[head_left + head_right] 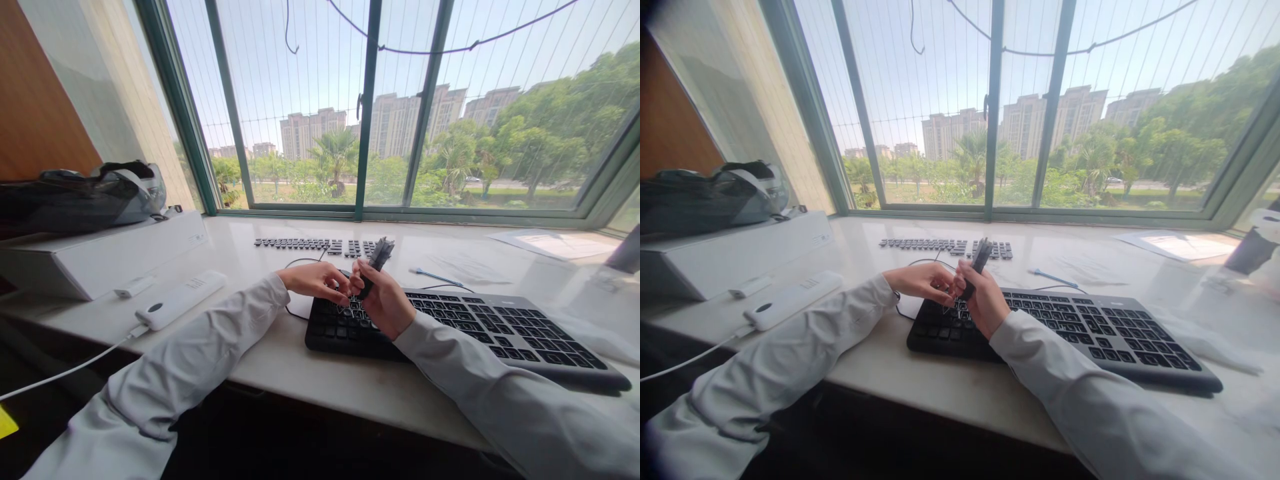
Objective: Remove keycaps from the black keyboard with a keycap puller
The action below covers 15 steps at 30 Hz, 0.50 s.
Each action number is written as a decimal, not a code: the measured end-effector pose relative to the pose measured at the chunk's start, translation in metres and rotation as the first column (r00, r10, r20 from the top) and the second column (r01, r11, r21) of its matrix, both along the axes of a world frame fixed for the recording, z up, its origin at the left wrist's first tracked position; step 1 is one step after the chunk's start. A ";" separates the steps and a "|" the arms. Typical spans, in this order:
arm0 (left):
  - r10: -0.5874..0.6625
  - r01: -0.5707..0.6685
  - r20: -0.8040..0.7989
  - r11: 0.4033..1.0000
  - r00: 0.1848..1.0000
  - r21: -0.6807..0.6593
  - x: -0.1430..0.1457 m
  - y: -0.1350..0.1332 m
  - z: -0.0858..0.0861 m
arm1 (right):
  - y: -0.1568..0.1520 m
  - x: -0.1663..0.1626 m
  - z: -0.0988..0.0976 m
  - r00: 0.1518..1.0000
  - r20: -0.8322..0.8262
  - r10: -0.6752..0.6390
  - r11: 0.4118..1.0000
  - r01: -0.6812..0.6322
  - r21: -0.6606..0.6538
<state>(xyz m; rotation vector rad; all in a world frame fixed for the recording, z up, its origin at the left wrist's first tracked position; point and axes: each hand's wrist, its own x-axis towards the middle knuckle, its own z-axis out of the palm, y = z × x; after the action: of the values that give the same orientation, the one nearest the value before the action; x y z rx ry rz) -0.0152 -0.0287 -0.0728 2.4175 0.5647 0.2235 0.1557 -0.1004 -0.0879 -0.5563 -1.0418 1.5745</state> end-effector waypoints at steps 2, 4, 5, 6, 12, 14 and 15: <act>0.001 -0.001 0.003 1.000 1.000 -0.006 0.000 0.000 0.000 | 0.000 0.000 0.000 1.000 -0.004 0.006 1.000 -0.006 0.000; -0.002 0.002 -0.002 1.000 1.000 0.002 0.000 0.000 0.001 | -0.001 0.000 0.001 1.000 -0.005 0.005 1.000 -0.005 -0.004; -0.003 0.003 -0.006 1.000 1.000 0.010 0.000 0.000 0.001 | 0.000 -0.001 0.001 1.000 -0.003 0.002 1.000 -0.002 -0.008; -0.005 0.005 -0.009 1.000 1.000 0.017 0.001 0.000 0.001 | 0.000 -0.001 0.001 1.000 -0.001 -0.002 1.000 0.002 -0.012; -0.030 0.030 -0.008 1.000 1.000 0.000 0.002 -0.001 0.000 | 0.002 -0.002 -0.001 0.999 0.027 -0.041 0.999 0.042 -0.015; -0.033 0.033 -0.001 0.999 0.999 -0.008 0.002 -0.001 -0.001 | 0.003 -0.001 -0.001 0.998 0.044 -0.046 0.999 0.046 -0.010; -0.034 0.034 0.002 0.999 0.999 -0.009 0.002 -0.001 -0.001 | 0.003 -0.001 -0.001 0.998 0.049 -0.047 0.999 0.047 -0.006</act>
<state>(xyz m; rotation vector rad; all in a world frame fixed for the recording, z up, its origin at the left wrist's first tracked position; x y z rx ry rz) -0.0134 -0.0297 -0.0739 2.4159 0.5230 0.2081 0.1543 -0.0970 -0.0893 -0.6232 -1.0528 1.5305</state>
